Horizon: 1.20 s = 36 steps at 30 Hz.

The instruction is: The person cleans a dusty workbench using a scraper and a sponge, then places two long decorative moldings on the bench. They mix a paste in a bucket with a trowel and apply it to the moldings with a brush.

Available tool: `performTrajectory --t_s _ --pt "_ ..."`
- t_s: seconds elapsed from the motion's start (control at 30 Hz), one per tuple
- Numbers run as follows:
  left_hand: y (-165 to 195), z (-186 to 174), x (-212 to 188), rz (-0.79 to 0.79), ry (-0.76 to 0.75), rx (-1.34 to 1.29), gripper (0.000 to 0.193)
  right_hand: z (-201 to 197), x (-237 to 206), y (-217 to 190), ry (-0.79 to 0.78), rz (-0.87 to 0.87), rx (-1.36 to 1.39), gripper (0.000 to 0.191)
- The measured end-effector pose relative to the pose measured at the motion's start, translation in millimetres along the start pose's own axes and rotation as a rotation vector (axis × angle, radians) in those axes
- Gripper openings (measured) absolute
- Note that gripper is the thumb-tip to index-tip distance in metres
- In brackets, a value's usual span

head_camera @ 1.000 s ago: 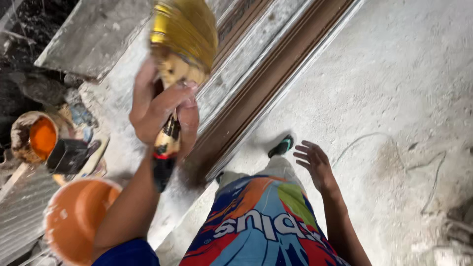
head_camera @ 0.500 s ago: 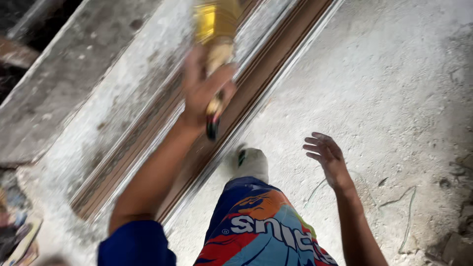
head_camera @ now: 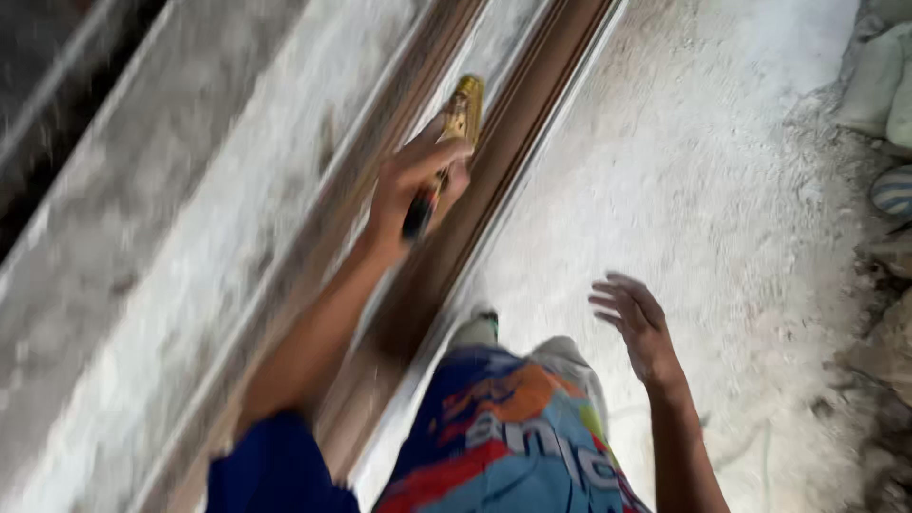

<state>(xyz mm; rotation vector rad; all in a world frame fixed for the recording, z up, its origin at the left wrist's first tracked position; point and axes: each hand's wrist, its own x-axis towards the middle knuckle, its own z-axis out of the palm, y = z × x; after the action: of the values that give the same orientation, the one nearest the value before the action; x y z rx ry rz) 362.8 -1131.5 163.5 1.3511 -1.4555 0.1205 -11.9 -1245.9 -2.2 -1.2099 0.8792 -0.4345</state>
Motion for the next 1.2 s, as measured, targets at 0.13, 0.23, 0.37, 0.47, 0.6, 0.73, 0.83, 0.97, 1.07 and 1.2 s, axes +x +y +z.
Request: performTrajectory --t_s 0.13,0.23,0.37,0.47,0.6,0.73,0.83,0.97,1.07,1.2 --pt "-66.7 60.6 64.6 0.216 0.388 -0.097 0.026 -39.6 91.2 -30.3 0.034 -0.031 0.065 0.045" --pt "-131.0 128.8 123.1 -0.025 0.134 -0.076 0.025 -73.7 171.5 -39.3 -0.063 -0.13 0.071 0.045" --pt "-195.4 206.2 187.4 -0.086 0.015 -0.148 0.026 -133.1 273.8 -66.5 -0.076 -0.077 0.052 0.043" --pt "-228.5 235.2 244.7 0.078 0.123 -0.18 0.024 -164.1 346.9 -98.9 -0.036 0.053 0.065 0.042" --pt "-247.7 287.3 318.7 -0.036 0.423 -0.507 0.028 -202.9 423.9 -148.1 -0.139 0.099 -0.052 0.041" --pt "-287.5 328.3 390.2 -0.071 -0.127 -0.315 0.036 -240.7 501.2 -193.7 -0.161 0.026 -0.077 0.043" --pt "-331.8 348.3 429.0 0.187 0.137 0.107 0.03 -258.0 551.4 -212.3 -0.135 0.037 -0.126 0.046" --pt "-390.1 384.4 463.0 -0.06 0.265 -0.294 0.028 -270.5 602.9 -227.6 -0.117 0.078 -0.062 0.046" --pt "-428.6 438.8 498.4 -0.579 0.067 -0.787 0.021 -275.2 644.7 -250.9 -0.084 0.125 -0.089 0.047" --pt "-471.7 471.2 552.8 -0.148 -0.036 -0.439 0.025 -283.8 686.7 -285.6 -0.086 0.167 -0.138 0.047"
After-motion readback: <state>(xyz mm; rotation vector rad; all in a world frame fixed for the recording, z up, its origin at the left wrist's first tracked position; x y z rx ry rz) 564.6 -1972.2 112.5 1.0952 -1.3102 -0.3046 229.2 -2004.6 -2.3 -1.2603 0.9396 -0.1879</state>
